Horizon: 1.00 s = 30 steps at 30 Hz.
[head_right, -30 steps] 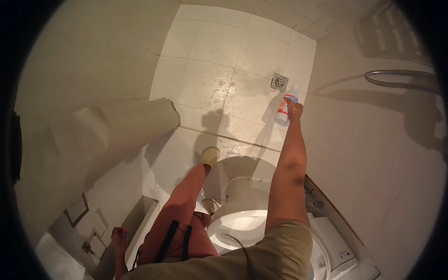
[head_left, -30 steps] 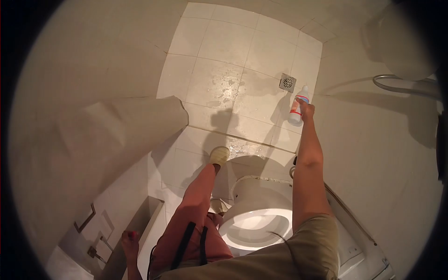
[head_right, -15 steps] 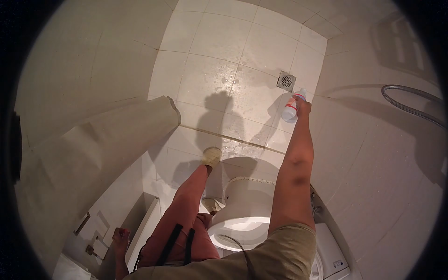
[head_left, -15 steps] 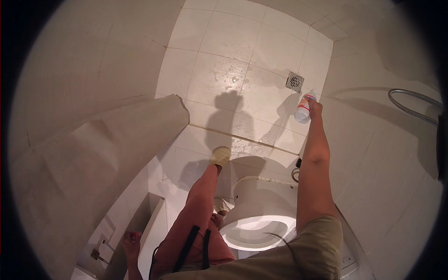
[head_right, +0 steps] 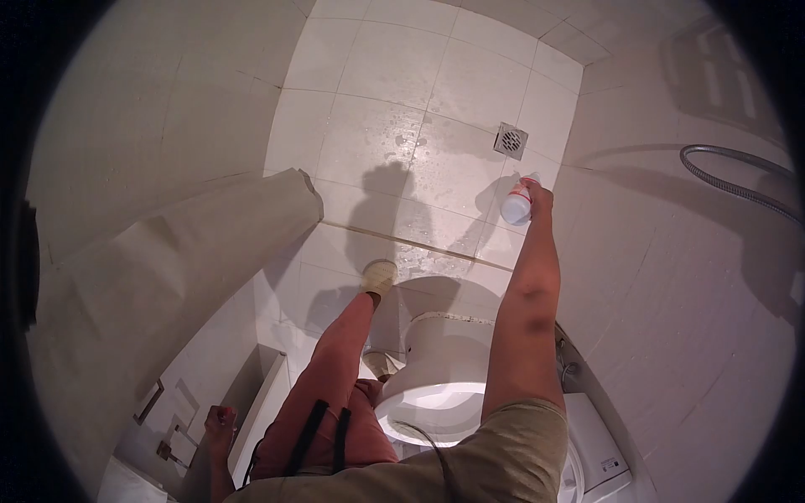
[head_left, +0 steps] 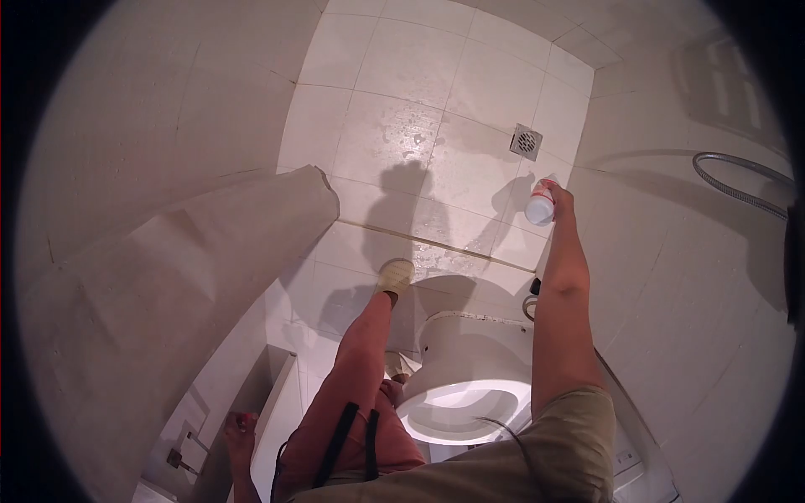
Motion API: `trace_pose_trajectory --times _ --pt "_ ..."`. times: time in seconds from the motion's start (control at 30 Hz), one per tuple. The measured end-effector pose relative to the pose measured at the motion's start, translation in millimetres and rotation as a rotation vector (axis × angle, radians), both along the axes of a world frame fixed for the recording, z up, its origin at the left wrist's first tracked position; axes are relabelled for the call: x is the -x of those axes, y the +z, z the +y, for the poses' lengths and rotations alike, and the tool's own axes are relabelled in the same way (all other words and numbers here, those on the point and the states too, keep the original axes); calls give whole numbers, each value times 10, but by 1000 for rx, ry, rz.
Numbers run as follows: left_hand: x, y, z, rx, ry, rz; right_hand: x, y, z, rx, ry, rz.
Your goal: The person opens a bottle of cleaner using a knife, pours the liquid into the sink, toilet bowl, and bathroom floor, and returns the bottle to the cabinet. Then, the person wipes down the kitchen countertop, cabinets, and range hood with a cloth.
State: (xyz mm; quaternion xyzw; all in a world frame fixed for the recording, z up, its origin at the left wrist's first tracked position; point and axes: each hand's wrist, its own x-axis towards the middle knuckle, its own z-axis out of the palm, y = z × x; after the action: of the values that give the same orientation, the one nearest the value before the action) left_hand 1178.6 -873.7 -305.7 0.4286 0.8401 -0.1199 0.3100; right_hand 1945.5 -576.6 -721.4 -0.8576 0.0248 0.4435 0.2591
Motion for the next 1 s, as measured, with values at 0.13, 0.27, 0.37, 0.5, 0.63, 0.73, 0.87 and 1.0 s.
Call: trace_pose_trajectory --times 0.13,0.27,0.37,0.5,0.63,0.73,0.87,1.0 --pt "-131 60 125 35 175 -18 -81 -112 -37 -14 66 -60" --pt "-169 78 175 67 172 8 -76 -113 -22 13 85 -80" --pt "-133 64 124 49 161 -4 -61 -154 -89 -30 70 -87" --pt "-193 113 32 13 47 14 146 185 -188 -46 19 -41" --pt "-180 165 -130 -47 66 -21 404 408 -508 -165 -271 221" --pt "-51 159 -386 -105 153 -90 487 284 -784 -247 -388 369" --pt "152 118 -892 -233 86 -66 968 714 -1276 -717 -440 140" --pt "306 344 -1520 -408 95 -32 1751 1777 -1678 -674 -322 -220"
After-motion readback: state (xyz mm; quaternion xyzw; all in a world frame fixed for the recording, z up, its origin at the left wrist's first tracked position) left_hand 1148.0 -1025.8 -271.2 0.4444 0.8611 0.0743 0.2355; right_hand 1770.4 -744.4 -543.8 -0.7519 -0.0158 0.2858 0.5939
